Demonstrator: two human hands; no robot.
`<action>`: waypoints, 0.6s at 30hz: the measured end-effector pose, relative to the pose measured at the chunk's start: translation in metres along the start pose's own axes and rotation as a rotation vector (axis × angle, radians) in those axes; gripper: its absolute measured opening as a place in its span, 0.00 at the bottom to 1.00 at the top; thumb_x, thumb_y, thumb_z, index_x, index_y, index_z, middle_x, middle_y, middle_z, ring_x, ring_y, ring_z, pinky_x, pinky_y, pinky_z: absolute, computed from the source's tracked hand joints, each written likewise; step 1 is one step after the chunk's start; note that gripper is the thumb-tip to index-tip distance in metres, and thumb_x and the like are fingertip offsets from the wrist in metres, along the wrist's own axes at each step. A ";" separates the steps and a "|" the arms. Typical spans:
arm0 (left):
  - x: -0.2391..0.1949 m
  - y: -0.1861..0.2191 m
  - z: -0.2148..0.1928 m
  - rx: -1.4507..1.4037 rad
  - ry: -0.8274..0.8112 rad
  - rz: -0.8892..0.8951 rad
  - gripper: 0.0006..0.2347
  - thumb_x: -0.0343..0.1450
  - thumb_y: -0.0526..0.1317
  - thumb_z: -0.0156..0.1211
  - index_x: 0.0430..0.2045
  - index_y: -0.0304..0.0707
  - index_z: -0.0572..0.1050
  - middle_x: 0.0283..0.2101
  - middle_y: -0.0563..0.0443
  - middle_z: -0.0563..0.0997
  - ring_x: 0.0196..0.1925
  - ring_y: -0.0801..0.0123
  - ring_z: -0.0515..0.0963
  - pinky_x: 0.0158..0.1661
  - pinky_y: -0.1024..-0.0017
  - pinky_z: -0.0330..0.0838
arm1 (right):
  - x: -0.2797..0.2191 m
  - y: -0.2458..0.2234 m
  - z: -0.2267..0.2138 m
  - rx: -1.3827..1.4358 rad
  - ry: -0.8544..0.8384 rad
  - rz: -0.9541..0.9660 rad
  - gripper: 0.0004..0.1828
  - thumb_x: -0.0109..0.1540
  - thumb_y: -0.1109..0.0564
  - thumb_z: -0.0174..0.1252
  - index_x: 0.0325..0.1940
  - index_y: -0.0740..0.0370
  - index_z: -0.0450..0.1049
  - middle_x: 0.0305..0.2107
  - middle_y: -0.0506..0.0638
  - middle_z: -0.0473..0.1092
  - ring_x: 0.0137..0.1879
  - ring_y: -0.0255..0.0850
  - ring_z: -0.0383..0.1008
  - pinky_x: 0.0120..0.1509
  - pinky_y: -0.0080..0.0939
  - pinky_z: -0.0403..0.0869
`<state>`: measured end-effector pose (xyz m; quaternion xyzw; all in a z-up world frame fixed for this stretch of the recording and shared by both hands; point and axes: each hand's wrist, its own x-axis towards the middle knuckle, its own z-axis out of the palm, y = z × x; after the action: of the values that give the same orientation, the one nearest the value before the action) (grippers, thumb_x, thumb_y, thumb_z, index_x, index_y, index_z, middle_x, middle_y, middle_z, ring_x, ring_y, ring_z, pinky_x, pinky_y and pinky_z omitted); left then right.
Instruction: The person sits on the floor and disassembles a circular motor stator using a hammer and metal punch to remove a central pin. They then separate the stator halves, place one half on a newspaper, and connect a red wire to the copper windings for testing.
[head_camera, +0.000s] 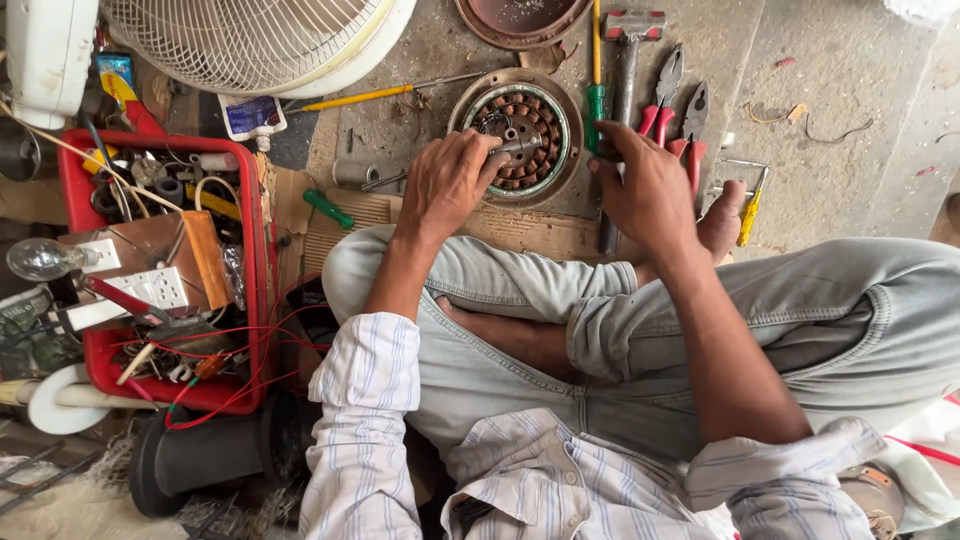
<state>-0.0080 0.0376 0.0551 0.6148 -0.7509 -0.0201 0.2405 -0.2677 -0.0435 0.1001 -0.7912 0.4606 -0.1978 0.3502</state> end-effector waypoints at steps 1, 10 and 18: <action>-0.001 0.002 -0.004 -0.027 0.022 0.007 0.09 0.79 0.43 0.61 0.44 0.40 0.71 0.35 0.52 0.78 0.36 0.65 0.80 0.37 0.63 0.74 | 0.002 0.005 0.008 0.037 0.013 -0.011 0.21 0.64 0.63 0.60 0.63 0.65 0.73 0.45 0.64 0.76 0.50 0.58 0.78 0.51 0.53 0.75; -0.002 0.006 -0.035 -0.208 0.247 -0.167 0.09 0.79 0.39 0.62 0.49 0.37 0.71 0.44 0.44 0.80 0.44 0.52 0.83 0.43 0.60 0.77 | 0.004 0.018 0.065 -0.097 0.042 -0.107 0.26 0.62 0.67 0.60 0.66 0.64 0.73 0.51 0.67 0.67 0.57 0.62 0.69 0.63 0.56 0.70; -0.002 0.006 -0.040 -0.284 0.300 -0.220 0.09 0.79 0.39 0.61 0.50 0.36 0.72 0.46 0.44 0.81 0.44 0.55 0.84 0.42 0.63 0.78 | -0.002 0.001 0.064 -0.130 0.032 -0.162 0.20 0.63 0.68 0.59 0.57 0.58 0.81 0.54 0.69 0.66 0.58 0.62 0.67 0.64 0.56 0.69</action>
<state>0.0027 0.0516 0.0915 0.6489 -0.6249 -0.0600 0.4300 -0.2284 -0.0178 0.0562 -0.8436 0.4125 -0.2078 0.2738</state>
